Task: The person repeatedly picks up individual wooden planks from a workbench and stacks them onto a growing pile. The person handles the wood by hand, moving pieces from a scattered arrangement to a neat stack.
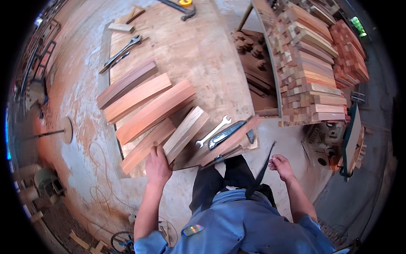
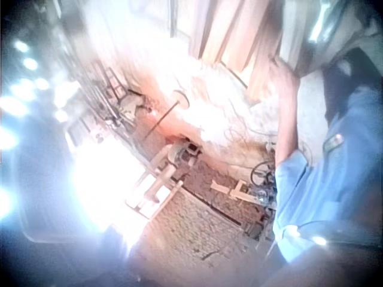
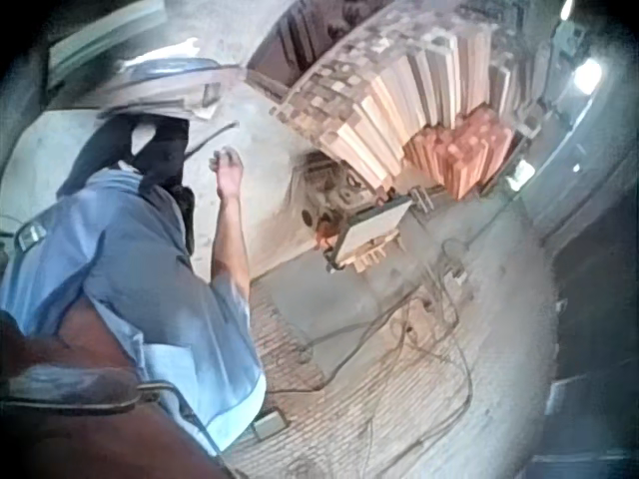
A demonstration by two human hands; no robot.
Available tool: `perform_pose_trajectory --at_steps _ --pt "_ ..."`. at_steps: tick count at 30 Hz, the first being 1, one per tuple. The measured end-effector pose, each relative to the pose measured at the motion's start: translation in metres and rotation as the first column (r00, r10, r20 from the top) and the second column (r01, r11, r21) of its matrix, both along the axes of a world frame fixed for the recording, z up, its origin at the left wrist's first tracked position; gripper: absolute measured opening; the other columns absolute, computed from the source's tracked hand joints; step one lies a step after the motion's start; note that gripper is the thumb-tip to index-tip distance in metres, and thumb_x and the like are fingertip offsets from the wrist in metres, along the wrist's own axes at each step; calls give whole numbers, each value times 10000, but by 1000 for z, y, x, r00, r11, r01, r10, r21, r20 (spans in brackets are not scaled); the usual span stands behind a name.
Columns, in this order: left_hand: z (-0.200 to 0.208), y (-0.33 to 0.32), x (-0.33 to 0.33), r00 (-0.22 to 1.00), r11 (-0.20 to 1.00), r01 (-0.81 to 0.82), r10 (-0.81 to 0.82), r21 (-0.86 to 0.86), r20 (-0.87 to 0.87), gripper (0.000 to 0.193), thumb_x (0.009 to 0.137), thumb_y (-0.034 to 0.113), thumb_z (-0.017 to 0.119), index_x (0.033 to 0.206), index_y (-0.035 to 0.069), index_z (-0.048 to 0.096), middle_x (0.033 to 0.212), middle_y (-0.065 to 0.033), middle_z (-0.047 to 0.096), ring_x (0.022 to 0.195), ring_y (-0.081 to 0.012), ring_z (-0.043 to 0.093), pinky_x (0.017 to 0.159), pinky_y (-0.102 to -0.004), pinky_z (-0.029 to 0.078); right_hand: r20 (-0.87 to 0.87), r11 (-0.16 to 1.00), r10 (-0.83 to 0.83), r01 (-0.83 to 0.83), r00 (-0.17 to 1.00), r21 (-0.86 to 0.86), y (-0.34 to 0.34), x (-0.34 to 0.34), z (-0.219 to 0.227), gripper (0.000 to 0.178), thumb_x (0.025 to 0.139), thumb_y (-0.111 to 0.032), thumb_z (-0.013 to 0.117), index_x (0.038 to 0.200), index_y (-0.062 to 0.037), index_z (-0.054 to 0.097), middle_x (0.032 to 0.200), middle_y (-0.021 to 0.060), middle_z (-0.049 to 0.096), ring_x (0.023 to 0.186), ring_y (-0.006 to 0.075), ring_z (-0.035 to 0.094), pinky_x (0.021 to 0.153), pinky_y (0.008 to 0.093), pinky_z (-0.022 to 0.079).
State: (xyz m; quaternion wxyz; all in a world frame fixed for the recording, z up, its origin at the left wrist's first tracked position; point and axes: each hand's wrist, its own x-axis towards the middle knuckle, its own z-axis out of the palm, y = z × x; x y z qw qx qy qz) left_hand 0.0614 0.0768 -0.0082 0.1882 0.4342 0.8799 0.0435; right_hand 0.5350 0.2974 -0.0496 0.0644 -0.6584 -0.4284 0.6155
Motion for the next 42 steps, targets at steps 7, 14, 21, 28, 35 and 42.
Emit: perform_pose_trajectory --at_steps 7,14,21,28,35,42 --pt "-9 -1 5 1000 1000 -9 10 20 -28 909 711 210 845 1443 6 346 1136 -228 598 1001 -410 637 797 -487 556 -135 996 -67 58 989 -66 -9 0 -11 163 970 -124 629 1101 -27 625 954 87 681 792 172 673 734 305 570" --pt "12 -29 -2 939 950 -290 258 116 228 909 743 282 831 1467 -15 369 1322 -272 563 1157 -402 608 914 -422 537 -340 967 237 -190 910 167 12 -99 41 207 969 -90 599 1138 15 657 985 86 712 949 150 664 845 303 527" --pt "-56 -96 21 -69 75 -989 531 -128 845 476 992 453 573 1329 120 532 1240 -76 561 1128 -230 519 1039 -519 380 -97 654 664 -513 742 555 46 -304 15 463 990 -360 558 1240 27 605 1171 240 664 1102 345 636 945 415 492" --pt "-71 -93 21 -118 28 -988 500 -152 858 584 978 529 565 1329 66 507 1316 -115 504 1301 -325 432 1136 -586 256 -47 676 685 -609 727 416 43 -374 -9 504 1009 -401 464 1211 42 593 1209 319 618 1162 456 583 981 498 462" --pt "-63 -70 40 -97 80 -983 533 -164 841 358 1002 463 555 1124 127 565 964 -28 521 963 -210 511 964 -542 398 25 643 664 -587 747 492 64 -368 -11 463 1008 -364 457 1190 34 610 1181 302 636 1150 460 587 981 504 461" --pt "-65 60 56 -61 208 -969 325 -135 944 209 1021 309 534 1073 108 555 903 8 552 807 -134 535 718 -370 466 143 625 535 -504 833 597 193 -352 -39 481 1013 -415 475 1052 8 702 1036 227 713 964 330 674 904 424 501"
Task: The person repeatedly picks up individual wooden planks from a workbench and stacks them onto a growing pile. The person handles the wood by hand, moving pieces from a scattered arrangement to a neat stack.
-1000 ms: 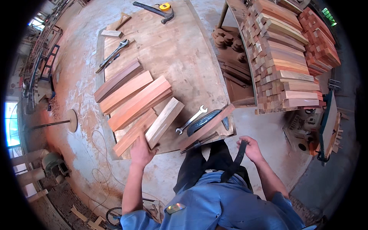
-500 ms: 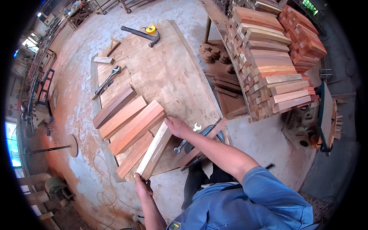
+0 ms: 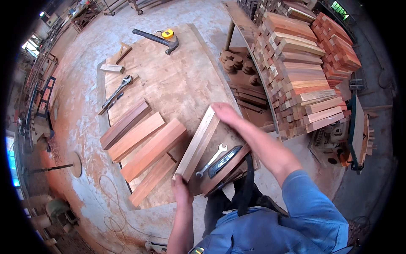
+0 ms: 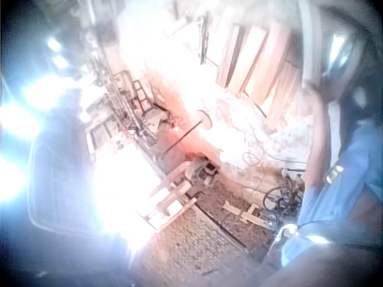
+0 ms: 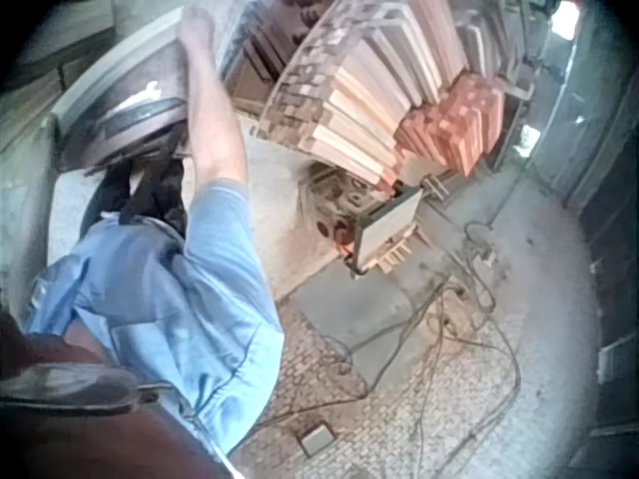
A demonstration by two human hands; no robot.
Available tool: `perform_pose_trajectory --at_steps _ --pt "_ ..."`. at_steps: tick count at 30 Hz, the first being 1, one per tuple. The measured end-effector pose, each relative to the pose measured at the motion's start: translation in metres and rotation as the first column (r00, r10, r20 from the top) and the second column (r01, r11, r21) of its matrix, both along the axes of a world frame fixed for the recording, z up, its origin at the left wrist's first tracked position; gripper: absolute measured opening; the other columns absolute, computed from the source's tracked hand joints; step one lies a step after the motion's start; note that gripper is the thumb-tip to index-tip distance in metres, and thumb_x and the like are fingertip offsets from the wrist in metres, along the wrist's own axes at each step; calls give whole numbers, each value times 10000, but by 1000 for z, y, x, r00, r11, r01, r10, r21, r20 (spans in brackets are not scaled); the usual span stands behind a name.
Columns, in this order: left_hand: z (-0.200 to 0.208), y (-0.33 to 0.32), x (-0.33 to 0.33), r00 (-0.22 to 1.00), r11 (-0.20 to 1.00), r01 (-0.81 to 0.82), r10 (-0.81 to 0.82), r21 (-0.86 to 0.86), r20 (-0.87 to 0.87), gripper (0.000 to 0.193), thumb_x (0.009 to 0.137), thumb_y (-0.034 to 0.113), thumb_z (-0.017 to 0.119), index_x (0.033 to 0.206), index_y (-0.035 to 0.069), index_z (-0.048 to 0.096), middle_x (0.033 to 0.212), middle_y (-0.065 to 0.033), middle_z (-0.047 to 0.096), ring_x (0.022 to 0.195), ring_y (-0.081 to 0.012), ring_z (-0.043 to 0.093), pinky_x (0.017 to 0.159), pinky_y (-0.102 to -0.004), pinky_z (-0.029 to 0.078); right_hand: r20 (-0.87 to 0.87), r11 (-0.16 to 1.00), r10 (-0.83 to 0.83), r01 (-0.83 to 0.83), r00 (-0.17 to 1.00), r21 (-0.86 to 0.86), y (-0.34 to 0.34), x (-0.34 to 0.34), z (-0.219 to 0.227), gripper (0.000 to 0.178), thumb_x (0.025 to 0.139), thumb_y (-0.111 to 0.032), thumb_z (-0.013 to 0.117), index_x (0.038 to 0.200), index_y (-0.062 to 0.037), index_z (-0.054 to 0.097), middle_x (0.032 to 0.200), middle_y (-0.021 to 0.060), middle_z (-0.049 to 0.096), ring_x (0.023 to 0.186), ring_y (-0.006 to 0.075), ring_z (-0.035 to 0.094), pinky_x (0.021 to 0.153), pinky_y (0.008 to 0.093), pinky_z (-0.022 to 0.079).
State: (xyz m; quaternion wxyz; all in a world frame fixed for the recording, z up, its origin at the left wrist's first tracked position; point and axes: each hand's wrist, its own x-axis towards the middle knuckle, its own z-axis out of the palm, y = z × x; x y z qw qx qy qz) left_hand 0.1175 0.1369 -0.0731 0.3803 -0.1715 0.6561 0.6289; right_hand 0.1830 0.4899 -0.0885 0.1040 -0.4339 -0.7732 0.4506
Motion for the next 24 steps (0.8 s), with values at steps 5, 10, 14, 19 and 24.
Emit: perform_pose_trajectory --at_steps 5,10,14,19,24 --pt "-18 80 3 970 987 155 -161 -48 -180 207 1007 286 529 1030 80 538 864 -18 530 755 -129 506 646 -327 442 9 999 44 -44 999 -15 105 -22 1 469 984 -409 454 1093 -36 718 1174 232 679 1087 384 650 956 426 502" --pt "-5 125 5 995 992 97 -94 81 -39 322 1006 334 546 1116 33 506 980 -95 558 794 -191 544 616 -337 462 119 989 52 -68 991 128 147 -56 7 490 936 -466 533 1112 -45 711 1181 237 675 1132 390 632 984 419 492" --pt "13 144 17 996 995 73 -69 63 -63 377 1016 384 560 1207 67 493 1123 -70 552 983 -210 507 853 -446 451 -251 898 -391 427 885 109 130 -24 12 476 942 -435 573 1138 -14 676 1141 269 670 1105 398 639 973 429 477" --pt "-11 106 -2 982 978 184 -187 102 22 497 1017 373 555 1391 61 458 1376 -124 507 1242 -263 489 1062 -463 377 -223 989 -20 -14 975 -149 9 88 75 373 971 -369 571 874 -11 603 784 146 680 741 268 653 713 404 516" --pt "36 77 61 774 892 424 -447 -157 -448 592 1019 243 556 1498 -27 338 1440 -200 474 1331 -299 462 1125 -400 345 -90 931 -54 18 994 -366 -76 282 134 308 1001 -284 578 1174 -47 672 1016 114 728 908 198 693 845 338 547"
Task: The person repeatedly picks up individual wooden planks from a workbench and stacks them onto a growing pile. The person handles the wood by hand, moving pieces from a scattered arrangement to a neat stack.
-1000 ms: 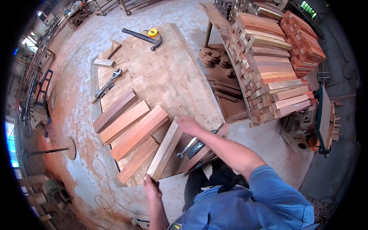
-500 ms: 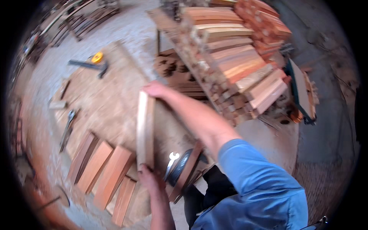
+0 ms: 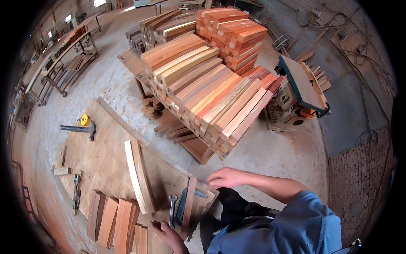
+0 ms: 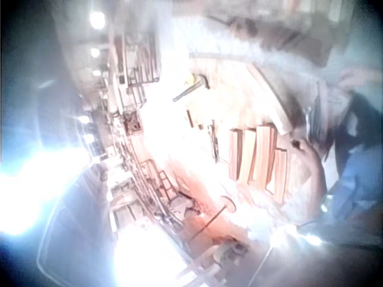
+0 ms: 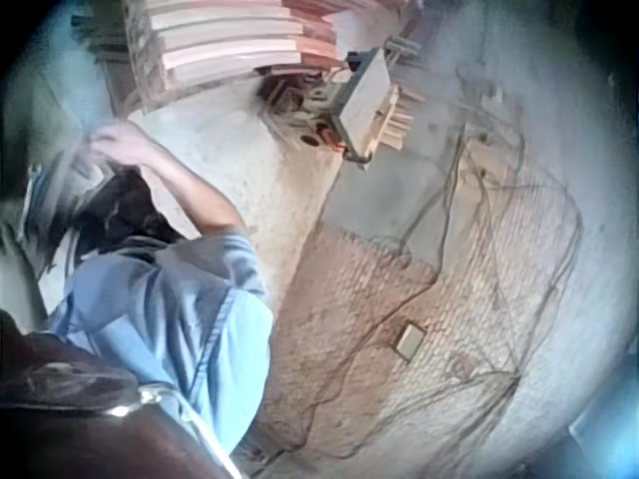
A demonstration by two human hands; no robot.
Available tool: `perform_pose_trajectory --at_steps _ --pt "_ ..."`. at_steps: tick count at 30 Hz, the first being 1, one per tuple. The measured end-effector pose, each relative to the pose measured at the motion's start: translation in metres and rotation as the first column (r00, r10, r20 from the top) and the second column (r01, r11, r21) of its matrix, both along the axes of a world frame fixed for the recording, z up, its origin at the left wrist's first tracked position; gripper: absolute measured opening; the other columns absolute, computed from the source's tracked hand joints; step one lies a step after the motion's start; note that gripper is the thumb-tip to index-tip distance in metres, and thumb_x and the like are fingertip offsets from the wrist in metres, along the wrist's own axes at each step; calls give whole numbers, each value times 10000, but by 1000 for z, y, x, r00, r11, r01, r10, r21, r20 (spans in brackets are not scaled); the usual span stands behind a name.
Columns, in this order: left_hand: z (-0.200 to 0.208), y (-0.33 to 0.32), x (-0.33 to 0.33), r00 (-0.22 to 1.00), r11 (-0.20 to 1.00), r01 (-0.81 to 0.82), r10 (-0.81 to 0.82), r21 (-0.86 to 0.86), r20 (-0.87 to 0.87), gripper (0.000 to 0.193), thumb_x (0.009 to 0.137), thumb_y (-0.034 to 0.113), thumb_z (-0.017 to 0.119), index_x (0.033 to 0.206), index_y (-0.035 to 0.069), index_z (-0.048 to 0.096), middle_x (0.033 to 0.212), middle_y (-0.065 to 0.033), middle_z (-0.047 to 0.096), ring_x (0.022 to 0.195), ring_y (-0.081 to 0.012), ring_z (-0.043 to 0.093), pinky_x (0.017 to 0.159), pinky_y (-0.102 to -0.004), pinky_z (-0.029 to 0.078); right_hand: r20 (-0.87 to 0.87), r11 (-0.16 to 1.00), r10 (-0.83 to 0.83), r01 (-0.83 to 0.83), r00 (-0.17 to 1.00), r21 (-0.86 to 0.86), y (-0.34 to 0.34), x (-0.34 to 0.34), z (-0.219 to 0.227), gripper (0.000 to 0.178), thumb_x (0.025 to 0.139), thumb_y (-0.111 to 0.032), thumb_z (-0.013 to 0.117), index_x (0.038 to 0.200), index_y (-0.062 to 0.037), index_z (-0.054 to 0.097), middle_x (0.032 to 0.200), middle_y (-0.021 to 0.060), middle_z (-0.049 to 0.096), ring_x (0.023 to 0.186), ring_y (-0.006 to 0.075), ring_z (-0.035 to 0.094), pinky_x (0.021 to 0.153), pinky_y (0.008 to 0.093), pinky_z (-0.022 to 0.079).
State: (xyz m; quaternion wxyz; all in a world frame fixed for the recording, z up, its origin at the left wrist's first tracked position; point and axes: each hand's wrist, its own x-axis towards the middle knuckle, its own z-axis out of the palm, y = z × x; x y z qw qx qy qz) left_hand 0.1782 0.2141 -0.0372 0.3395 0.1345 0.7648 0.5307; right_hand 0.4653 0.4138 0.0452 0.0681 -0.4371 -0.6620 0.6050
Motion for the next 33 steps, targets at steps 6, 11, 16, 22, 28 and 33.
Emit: perform_pose_trajectory --at_steps 6,11,16,22,28,33 --pt "87 101 54 928 923 371 -373 104 -3 457 1032 205 545 1410 -46 491 1347 -202 588 1253 -307 559 1079 -394 414 -24 913 -271 265 962 309 110 114 121 293 1003 -289 590 1107 -38 701 882 48 733 860 119 680 799 303 558" --pt "120 242 115 796 812 583 -571 3 -199 501 1039 319 522 1368 -59 540 1327 -248 605 1241 -320 582 1054 -338 429 135 602 -476 209 869 771 279 180 133 406 948 -356 584 1088 12 684 1041 239 701 981 373 680 865 439 519" --pt "112 323 147 831 831 555 -556 37 5 464 1033 370 520 1107 -60 678 993 -102 683 907 -192 606 850 -323 473 436 832 -334 44 835 552 364 200 90 504 931 -419 601 1046 67 673 988 264 682 942 360 666 829 441 505" --pt "113 340 180 911 915 403 -403 15 89 467 1036 381 525 934 -33 713 844 -35 638 797 -134 537 753 -306 452 400 873 -283 62 871 483 386 210 69 479 930 -407 628 1010 63 672 822 163 668 723 212 625 646 381 506" --pt "114 344 189 935 951 308 -308 27 176 413 1024 338 567 934 -36 719 854 -36 649 794 -122 535 747 -292 446 266 943 -303 246 915 225 385 219 66 604 908 -427 645 1092 148 662 1026 251 705 927 291 688 807 393 526" --pt "127 341 190 948 968 247 -252 49 195 357 1020 304 589 920 -19 705 872 -28 657 779 -108 538 741 -280 454 328 918 -327 215 886 333 379 214 95 540 934 -422 611 1048 101 684 925 239 695 871 263 681 754 387 523"
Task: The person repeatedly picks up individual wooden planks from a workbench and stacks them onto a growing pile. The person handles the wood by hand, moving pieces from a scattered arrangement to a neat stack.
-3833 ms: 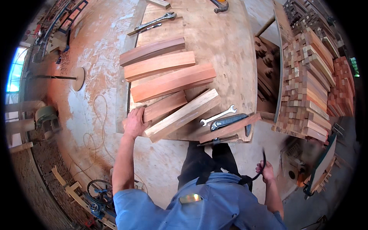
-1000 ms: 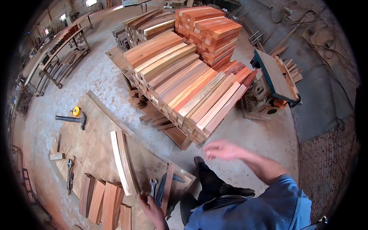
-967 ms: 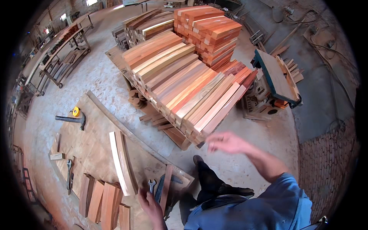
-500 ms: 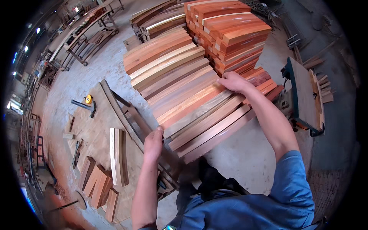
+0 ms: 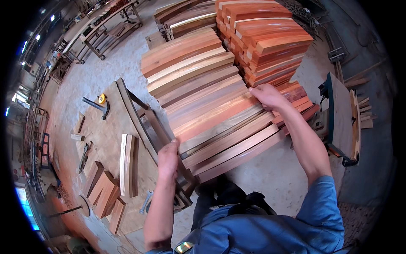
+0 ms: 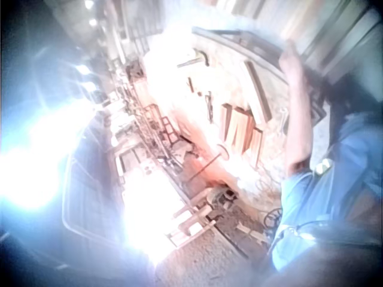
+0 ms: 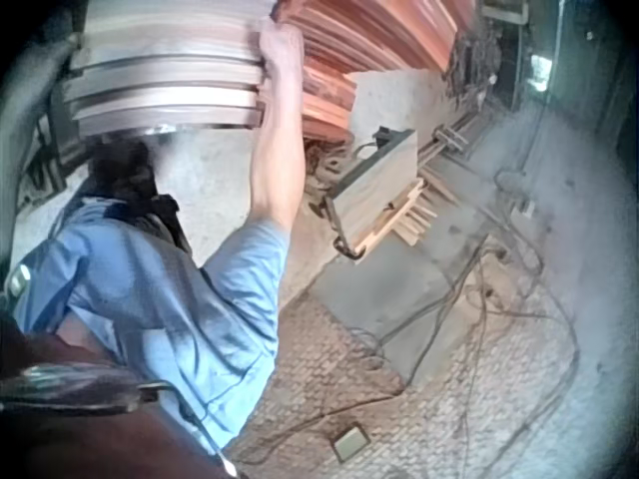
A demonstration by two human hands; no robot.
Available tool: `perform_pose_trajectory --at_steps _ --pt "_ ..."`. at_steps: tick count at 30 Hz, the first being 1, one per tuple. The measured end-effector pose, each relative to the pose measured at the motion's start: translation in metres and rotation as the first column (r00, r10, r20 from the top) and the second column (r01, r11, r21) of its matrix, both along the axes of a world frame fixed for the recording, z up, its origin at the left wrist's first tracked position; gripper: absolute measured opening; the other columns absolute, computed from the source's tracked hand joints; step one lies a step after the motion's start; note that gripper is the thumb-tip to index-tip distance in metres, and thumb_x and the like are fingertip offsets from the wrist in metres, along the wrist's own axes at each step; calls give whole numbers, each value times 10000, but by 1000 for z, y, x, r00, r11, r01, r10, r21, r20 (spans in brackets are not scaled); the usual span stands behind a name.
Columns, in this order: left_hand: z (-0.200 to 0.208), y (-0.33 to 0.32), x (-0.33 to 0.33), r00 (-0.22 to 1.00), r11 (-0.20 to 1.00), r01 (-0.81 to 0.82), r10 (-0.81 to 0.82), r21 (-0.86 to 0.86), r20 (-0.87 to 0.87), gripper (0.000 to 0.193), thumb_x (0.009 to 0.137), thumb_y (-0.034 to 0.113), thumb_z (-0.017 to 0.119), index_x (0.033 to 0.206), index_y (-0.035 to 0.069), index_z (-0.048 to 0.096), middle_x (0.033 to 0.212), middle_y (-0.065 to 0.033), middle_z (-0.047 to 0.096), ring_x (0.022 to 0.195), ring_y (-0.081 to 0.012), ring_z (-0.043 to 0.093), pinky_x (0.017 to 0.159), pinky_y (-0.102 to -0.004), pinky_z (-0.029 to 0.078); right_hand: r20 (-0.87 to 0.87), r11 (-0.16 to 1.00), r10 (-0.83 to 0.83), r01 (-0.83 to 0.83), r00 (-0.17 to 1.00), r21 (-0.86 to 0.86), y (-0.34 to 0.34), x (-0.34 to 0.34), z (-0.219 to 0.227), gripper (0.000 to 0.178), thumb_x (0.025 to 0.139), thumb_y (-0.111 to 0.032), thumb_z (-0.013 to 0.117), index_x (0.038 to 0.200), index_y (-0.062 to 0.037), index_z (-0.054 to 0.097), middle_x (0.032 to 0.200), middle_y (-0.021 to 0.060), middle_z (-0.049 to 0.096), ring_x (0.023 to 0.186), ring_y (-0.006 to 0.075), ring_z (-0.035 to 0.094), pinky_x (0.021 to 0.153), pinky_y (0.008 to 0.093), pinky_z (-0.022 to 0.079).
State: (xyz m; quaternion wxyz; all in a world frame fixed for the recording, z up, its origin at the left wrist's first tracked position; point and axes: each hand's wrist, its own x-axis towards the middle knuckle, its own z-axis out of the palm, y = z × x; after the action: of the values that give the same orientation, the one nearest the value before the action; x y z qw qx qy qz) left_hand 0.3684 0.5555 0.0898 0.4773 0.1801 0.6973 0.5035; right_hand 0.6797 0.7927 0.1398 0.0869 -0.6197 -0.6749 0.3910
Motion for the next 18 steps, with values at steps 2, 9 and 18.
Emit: perform_pose_trajectory --at_steps 2,9,18 --pt "6 0 -1 999 996 -39 39 84 4 314 1018 283 597 931 -7 678 862 -23 651 762 -103 547 735 -275 464 -47 996 30 -26 998 90 -1 7 2 518 945 -417 596 1037 86 682 884 222 686 842 252 672 731 383 518" --pt "27 18 -19 975 929 -221 213 296 59 194 1000 168 619 1077 -8 593 851 -27 629 739 -95 588 681 -238 489 -227 925 181 -87 957 369 -18 -21 21 358 944 -323 585 1028 14 674 889 164 694 870 263 659 809 376 500" --pt "-31 24 -64 989 980 -70 44 186 144 250 1017 149 566 1215 -2 595 860 -23 629 612 -99 577 556 -253 508 338 719 435 -548 834 427 -26 -69 -7 372 881 -288 662 1130 -12 648 1184 188 641 1184 378 549 1047 439 441"
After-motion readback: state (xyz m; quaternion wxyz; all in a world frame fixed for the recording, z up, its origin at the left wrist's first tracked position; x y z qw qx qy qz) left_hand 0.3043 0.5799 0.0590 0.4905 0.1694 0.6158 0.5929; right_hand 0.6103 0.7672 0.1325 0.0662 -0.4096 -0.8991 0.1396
